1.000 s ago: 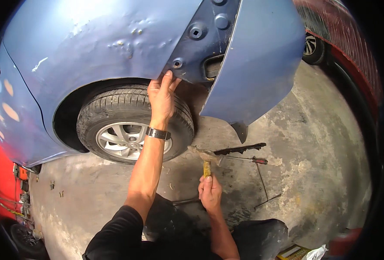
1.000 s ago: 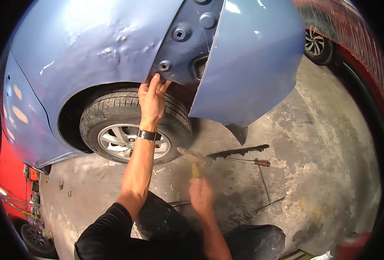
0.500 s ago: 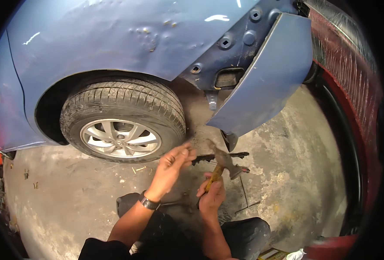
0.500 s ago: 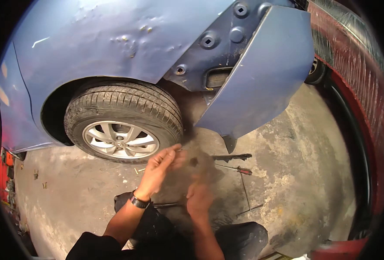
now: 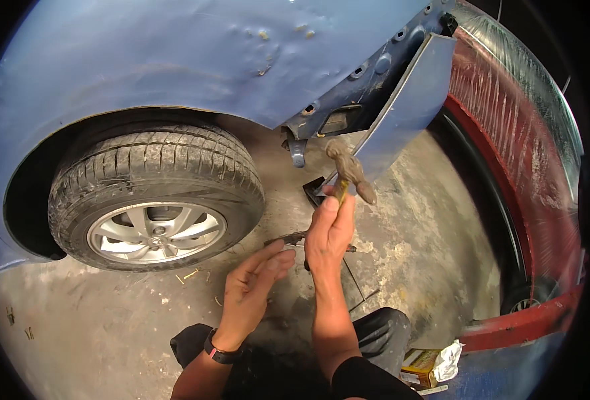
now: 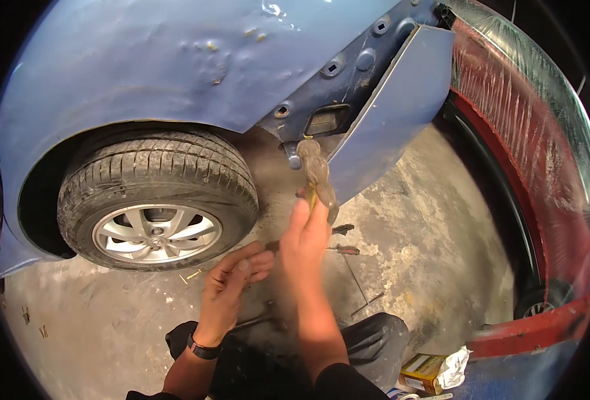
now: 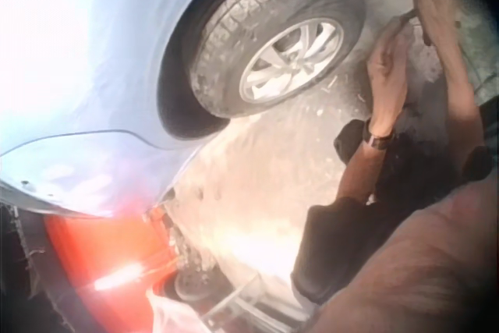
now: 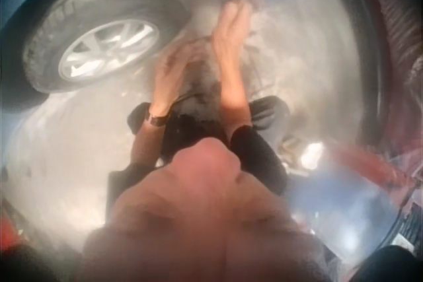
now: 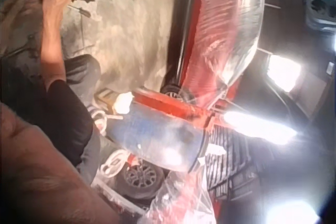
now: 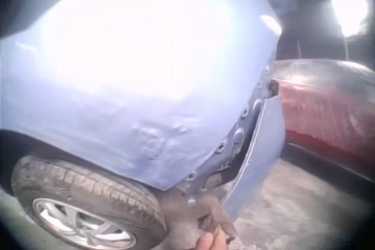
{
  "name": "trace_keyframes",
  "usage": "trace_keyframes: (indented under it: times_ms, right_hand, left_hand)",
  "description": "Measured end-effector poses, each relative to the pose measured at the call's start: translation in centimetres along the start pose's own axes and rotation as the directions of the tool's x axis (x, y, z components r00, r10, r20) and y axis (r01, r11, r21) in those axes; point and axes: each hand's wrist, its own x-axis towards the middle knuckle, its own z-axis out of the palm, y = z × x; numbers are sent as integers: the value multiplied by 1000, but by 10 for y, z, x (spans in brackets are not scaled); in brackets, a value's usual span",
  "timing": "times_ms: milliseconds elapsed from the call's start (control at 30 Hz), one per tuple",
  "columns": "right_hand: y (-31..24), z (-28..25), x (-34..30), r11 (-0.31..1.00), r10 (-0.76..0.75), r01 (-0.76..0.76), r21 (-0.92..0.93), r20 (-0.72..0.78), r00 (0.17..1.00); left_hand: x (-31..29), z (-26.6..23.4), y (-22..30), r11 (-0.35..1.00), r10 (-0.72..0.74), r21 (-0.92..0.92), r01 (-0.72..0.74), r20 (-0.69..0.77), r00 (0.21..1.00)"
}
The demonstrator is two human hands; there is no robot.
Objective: The person uses a pry tool and a hammer to remove a plastic trim piece from the rear quarter panel of a blue car.
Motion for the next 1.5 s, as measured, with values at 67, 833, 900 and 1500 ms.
trace_keyframes:
  times_ms: [67,833,900,1500]
  right_hand:
    - [-4,2,7,998,54,-51,-40,57,997]
    - [11,0,0,974,-224,222,-36,-63,973]
    - [8,-5,1,983,-184,184,28,-22,983]
    - [22,-42,-1,965,-43,27,260,56,998]
  left_hand:
    - [2,-6,2,1000,-3,27,3,-3,1000]
    - [10,-4,-6,999,-17,42,20,-56,998]
    - [11,-4,-7,1000,-7,23,9,-87,996]
    - [6,42,-26,978,-3,210,6,-18,1000]
